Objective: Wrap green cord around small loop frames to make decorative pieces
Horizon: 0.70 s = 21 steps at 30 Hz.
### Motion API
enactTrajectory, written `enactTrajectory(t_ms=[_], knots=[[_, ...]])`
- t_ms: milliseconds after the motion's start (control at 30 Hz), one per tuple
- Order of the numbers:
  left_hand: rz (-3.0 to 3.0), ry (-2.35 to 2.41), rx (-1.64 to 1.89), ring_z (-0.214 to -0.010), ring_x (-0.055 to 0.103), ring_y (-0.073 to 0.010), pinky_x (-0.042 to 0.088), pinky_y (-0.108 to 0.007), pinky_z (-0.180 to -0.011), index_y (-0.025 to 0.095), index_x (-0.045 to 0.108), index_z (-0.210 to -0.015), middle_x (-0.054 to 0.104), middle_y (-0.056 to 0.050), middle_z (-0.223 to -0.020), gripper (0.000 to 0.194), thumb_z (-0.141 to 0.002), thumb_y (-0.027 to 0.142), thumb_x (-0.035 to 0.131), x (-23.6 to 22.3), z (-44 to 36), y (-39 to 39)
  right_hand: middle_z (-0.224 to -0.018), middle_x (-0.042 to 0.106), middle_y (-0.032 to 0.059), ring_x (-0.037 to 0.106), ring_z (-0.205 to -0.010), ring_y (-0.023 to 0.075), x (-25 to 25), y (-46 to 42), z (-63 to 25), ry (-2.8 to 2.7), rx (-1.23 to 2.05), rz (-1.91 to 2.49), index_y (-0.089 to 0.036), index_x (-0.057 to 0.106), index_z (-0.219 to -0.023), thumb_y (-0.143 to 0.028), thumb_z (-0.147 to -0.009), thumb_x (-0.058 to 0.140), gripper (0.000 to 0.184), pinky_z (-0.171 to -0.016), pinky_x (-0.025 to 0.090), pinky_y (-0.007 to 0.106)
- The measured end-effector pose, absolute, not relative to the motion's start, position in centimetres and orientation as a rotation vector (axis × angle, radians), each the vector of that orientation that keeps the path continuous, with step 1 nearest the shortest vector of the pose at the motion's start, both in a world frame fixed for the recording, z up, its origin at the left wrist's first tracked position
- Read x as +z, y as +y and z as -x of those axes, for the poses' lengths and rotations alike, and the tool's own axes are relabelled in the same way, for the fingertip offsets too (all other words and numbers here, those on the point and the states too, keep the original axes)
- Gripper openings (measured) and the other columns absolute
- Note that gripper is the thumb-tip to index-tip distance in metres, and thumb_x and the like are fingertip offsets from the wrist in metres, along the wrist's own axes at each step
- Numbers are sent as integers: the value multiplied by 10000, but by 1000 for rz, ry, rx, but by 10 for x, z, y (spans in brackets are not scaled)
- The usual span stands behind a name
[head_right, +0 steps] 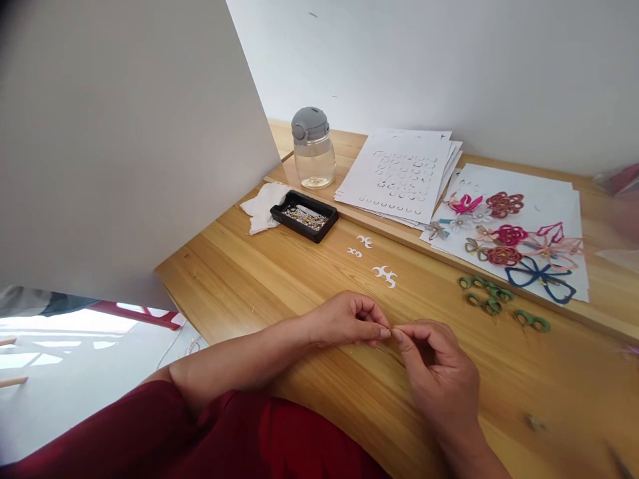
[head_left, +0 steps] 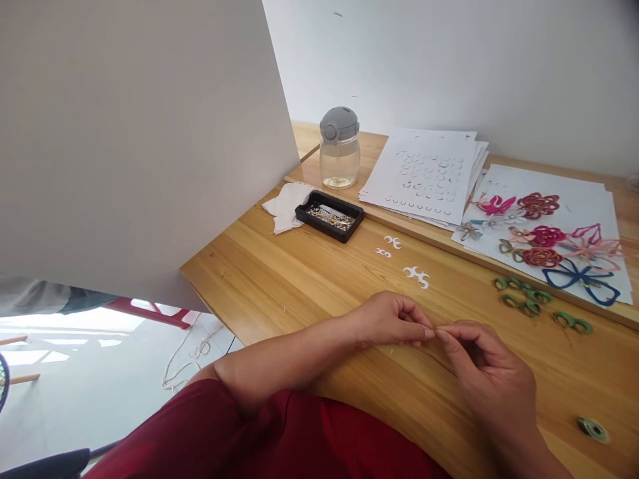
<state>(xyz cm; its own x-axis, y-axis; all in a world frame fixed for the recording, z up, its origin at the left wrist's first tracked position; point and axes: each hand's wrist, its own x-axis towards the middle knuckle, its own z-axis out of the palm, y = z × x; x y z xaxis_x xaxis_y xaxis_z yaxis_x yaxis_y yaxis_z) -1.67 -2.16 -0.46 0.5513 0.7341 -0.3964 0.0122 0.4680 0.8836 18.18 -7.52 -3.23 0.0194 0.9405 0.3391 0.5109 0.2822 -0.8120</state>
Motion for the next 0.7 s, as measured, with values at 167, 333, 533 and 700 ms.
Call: enactTrajectory(t_ms=[167,333,533,700], knots=[[-1142,1000,619,-570,538,-91,392,-214,-569,159,671,-785,619,31,-615,131,-827,252,752,-5,10,-27,-869,717,33,658,-784,187,-30,-78,-177,-1534,547,1413,-246,745,-845,-358,-901,770,128,-764,521,339],[-1078,1083,943,-597,533,-94,410,-216,-607,160,650,-778,610,23,-642,133,-832,255,724,-3,12,-16,-771,725,29,666,-703,194,-25,-74,-177,-1286,656,1508,-236,738,-828,-465,-852,789,236,-688,564,327],[-805,1044,1416,-584,501,-76,430,-219,-630,165,624,-858,586,43,-651,267,-834,401,748,-2,17,2,-842,780,61,717,-785,230,-22,-74,-177,-1256,662,1598,-210,775,-894,-518,-837,797,314,-746,579,353],[-819,1025,1493,-592,508,-79,434,-224,-628,160,639,-864,589,39,-651,284,-832,424,737,-6,16,4,-1053,789,87,709,-991,276,-13,-63,-180,-1804,378,1546,-239,797,-1105,-438,-976,617,298,-932,538,462]])
